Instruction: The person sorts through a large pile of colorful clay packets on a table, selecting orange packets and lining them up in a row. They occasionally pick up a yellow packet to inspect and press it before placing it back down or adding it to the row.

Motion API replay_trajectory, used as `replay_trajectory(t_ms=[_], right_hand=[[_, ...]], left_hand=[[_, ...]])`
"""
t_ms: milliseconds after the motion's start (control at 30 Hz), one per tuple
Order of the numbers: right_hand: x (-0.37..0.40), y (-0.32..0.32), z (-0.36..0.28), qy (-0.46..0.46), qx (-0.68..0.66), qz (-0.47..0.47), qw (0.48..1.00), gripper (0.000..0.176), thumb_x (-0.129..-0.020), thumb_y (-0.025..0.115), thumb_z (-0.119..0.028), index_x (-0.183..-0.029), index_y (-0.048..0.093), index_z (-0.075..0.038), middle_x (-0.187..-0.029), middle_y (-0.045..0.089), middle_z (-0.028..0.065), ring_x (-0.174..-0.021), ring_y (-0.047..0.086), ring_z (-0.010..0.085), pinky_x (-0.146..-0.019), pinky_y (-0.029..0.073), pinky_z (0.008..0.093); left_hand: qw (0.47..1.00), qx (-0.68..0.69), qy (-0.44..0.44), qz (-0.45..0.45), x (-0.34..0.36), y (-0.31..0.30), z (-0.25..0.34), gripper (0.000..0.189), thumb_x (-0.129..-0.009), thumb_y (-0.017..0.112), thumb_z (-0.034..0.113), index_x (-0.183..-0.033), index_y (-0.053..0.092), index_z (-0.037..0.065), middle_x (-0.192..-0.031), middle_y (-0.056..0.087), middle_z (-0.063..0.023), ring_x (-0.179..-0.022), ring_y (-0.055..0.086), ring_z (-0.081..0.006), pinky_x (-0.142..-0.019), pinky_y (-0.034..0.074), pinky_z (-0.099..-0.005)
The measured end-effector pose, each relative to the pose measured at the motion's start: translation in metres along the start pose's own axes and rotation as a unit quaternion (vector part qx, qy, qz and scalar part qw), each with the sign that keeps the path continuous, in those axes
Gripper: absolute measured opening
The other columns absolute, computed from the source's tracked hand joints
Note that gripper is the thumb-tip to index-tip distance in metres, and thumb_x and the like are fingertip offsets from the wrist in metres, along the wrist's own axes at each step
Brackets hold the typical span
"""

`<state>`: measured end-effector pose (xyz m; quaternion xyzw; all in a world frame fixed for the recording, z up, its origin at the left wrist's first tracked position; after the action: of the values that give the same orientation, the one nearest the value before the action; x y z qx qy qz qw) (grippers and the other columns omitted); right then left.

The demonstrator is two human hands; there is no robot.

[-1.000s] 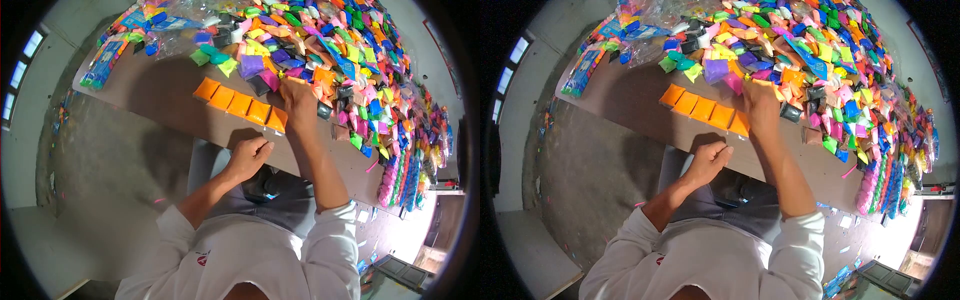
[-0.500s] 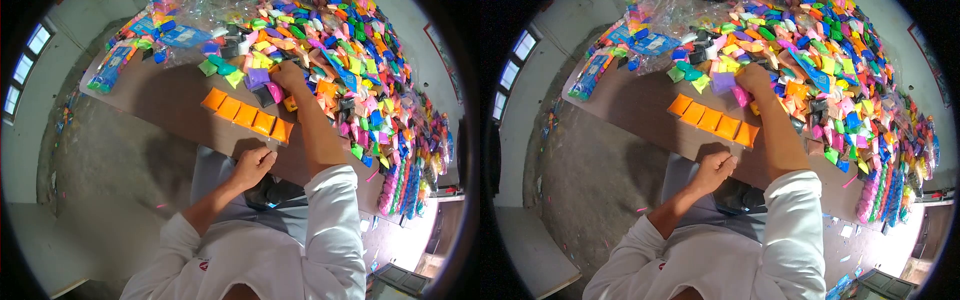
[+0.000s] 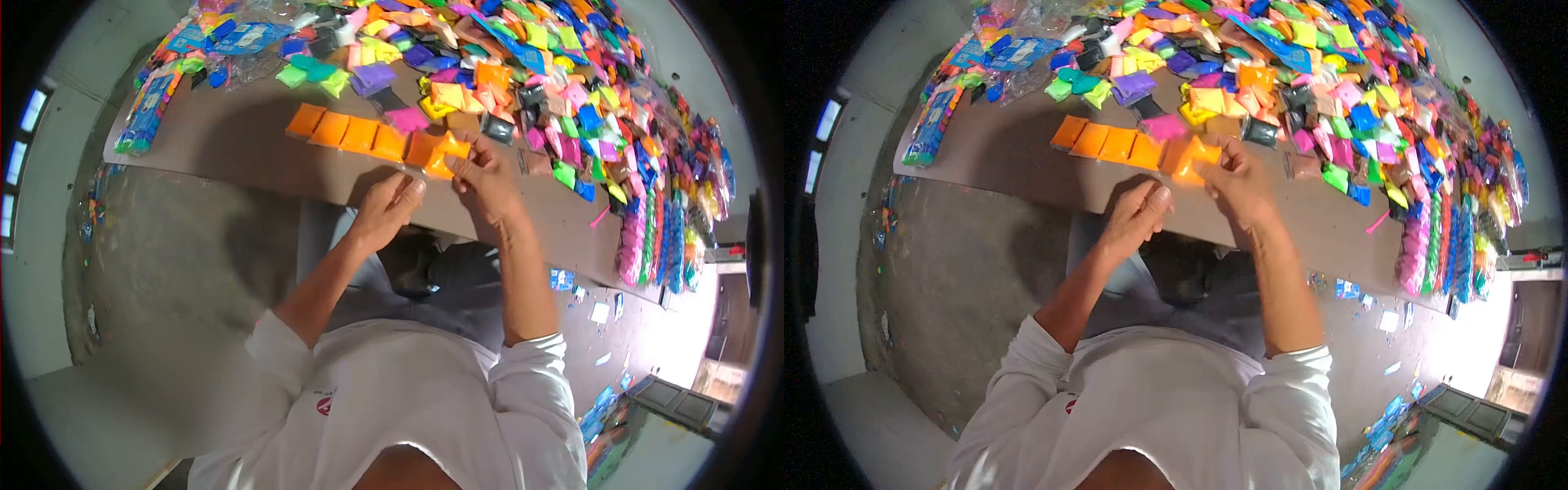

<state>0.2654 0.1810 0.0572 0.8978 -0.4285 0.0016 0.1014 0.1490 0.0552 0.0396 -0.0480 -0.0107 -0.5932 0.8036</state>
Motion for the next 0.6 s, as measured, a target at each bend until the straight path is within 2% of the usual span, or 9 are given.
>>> replay_trajectory(t_ms=[33, 100, 167, 233, 367, 467, 533, 600], right_hand=[[0.01, -0.002, 0.008, 0.01, -0.026, 0.007, 1.0, 0.036, -0.081, 0.072, -0.011, -0.113, 0.057, -0.003, -0.063, 0.047, -0.0035, -0.05, 0.044, 0.005, -0.044, 0.031, 0.0192], [0.029, -0.003, 0.02, 0.02, -0.018, 0.002, 1.0, 0.032, -0.081, 0.071, -0.01, -0.109, 0.058, -0.003, -0.065, 0.051, -0.0028, -0.051, 0.045, 0.0048, -0.044, 0.032, 0.0185], [0.05, 0.007, 0.021, 0.04, -0.035, 0.017, 0.998, 0.03, -0.082, 0.071, -0.01, -0.107, 0.058, -0.003, -0.07, 0.056, -0.0012, -0.052, 0.046, 0.0047, -0.046, 0.033, 0.0186], [0.061, 0.01, 0.028, 0.018, -0.054, 0.017, 0.998, 0.023, -0.083, 0.07, -0.011, -0.102, 0.059, -0.004, -0.074, 0.06, 0.0002, -0.054, 0.047, 0.0048, -0.047, 0.034, 0.0185], [0.083, 0.014, 0.034, 0.001, -0.085, 0.004, 0.996, 0.018, -0.087, 0.066, -0.016, -0.1, 0.06, -0.004, -0.078, 0.061, 0.0007, -0.058, 0.048, 0.0052, -0.051, 0.036, 0.0191], [0.096, 0.008, 0.047, 0.01, -0.107, -0.009, 0.994, 0.019, -0.09, 0.062, -0.02, -0.1, 0.061, -0.004, -0.079, 0.061, 0.001, -0.06, 0.048, 0.0049, -0.052, 0.036, 0.0192], [0.105, 0.012, 0.042, 0.022, -0.135, -0.013, 0.991, 0.02, -0.092, 0.06, -0.022, -0.1, 0.062, -0.004, -0.08, 0.061, 0.0012, -0.06, 0.048, 0.0047, -0.053, 0.036, 0.0191], [0.114, 0.016, 0.035, 0.044, -0.068, 0.009, 0.997, 0.023, -0.093, 0.058, -0.025, -0.099, 0.063, -0.004, -0.077, 0.061, 0.0001, -0.06, 0.047, 0.0041, -0.053, 0.035, 0.0188]], left_hand=[[1.0, -0.002, -0.002, -0.005, -0.001, 0.002, 0.0, 0.038, -0.094, 0.051, 0.037, -0.088, 0.055, 0.0, -0.07, 0.052, -0.003, -0.059, 0.047, -0.0099, -0.055, 0.04, -0.0275], [0.997, -0.072, 0.036, -0.002, 0.001, 0.006, 0.004, 0.042, -0.093, 0.051, 0.041, -0.091, 0.056, 0.0, -0.071, 0.053, -0.003, -0.061, 0.046, -0.0103, -0.055, 0.039, -0.0274], [0.996, -0.071, 0.044, -0.011, 0.006, 0.015, 0.001, 0.044, -0.093, 0.05, 0.043, -0.094, 0.057, 0.0, -0.071, 0.053, -0.0034, -0.059, 0.045, -0.0111, -0.054, 0.038, -0.0275], [0.996, -0.06, 0.058, -0.031, 0.012, 0.024, -0.001, 0.045, -0.093, 0.049, 0.043, -0.096, 0.057, -0.001, -0.073, 0.054, -0.0039, -0.058, 0.046, -0.0109, -0.054, 0.039, -0.0274], [0.998, -0.004, 0.017, -0.066, 0.036, 0.038, -0.001, 0.043, -0.095, 0.046, 0.04, -0.098, 0.057, -0.001, -0.075, 0.054, -0.0037, -0.057, 0.047, -0.0099, -0.053, 0.04, -0.0262], [0.999, 0.004, -0.008, -0.043, 0.049, 0.04, -0.017, 0.041, -0.097, 0.043, 0.039, -0.099, 0.056, 0.0, -0.075, 0.054, -0.0024, -0.057, 0.047, -0.0085, -0.052, 0.04, -0.0247], [0.998, 0.046, -0.022, -0.035, 0.056, 0.041, -0.025, 0.039, -0.099, 0.041, 0.037, -0.099, 0.056, 0.002, -0.075, 0.055, -0.0006, -0.058, 0.047, -0.0054, -0.05, 0.038, -0.0197], [0.998, 0.033, -0.013, -0.042, 0.062, 0.044, -0.026, 0.038, -0.099, 0.04, 0.037, -0.099, 0.056, 0.002, -0.075, 0.056, -0.0008, -0.058, 0.047, -0.0054, -0.05, 0.039, -0.02]])
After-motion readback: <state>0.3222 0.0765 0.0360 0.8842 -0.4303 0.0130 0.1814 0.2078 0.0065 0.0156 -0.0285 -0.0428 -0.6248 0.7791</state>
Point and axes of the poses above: each hand's wrist, its own x-axis away from the middle knuckle, its own y-axis out of the palm, z = x × y, the point moved 5 cm from there along -x, towards the middle knuckle
